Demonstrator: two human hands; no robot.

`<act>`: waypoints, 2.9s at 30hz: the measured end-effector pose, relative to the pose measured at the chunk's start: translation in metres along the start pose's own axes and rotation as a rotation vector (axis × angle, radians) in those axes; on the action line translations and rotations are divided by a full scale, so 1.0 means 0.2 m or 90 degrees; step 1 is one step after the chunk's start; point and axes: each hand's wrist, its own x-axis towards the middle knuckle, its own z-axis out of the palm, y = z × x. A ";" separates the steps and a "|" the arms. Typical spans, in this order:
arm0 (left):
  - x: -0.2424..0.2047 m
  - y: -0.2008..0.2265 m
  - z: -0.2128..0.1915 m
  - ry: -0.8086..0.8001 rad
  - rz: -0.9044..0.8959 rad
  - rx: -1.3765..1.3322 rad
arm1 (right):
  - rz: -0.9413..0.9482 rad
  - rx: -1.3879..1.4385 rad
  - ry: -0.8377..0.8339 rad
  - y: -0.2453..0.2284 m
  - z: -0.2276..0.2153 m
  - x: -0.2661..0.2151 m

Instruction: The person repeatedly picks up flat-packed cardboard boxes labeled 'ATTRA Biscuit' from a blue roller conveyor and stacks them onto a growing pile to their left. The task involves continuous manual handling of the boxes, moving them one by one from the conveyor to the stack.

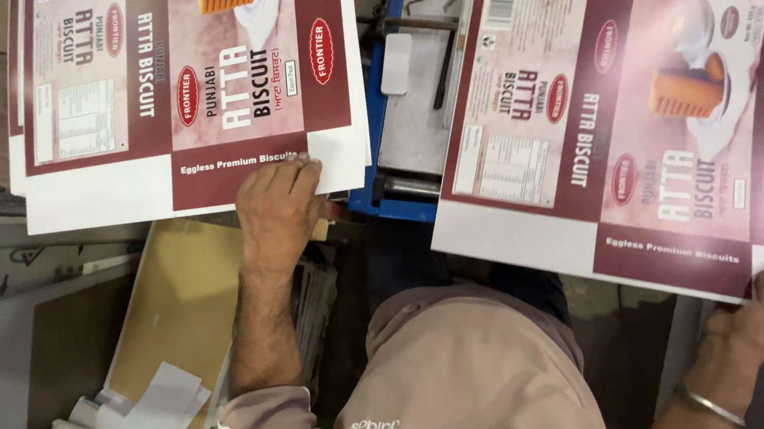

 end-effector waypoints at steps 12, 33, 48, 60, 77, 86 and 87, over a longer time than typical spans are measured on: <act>0.00 0.01 0.01 0.022 -0.035 0.045 | 0.047 0.005 0.074 -0.05 0.39 0.12; 0.07 -0.02 -0.05 0.210 -0.056 -0.159 | 0.379 -0.056 -0.439 0.08 1.03 -0.47; 0.14 0.44 0.16 -0.158 0.050 -0.042 | 0.247 0.110 -0.203 0.05 1.04 -0.24; 0.11 0.03 0.14 0.007 -0.030 0.095 | -0.057 0.022 -0.043 0.12 0.25 0.40; 0.00 -0.03 0.13 0.044 -0.099 0.048 | -0.003 -0.043 -0.016 0.02 0.20 0.01; 0.03 -0.02 0.12 0.025 -0.093 0.022 | 0.118 0.058 0.022 0.27 0.48 0.36; 0.04 -0.02 0.11 0.020 -0.091 0.005 | 0.160 0.074 -0.022 0.29 0.50 0.35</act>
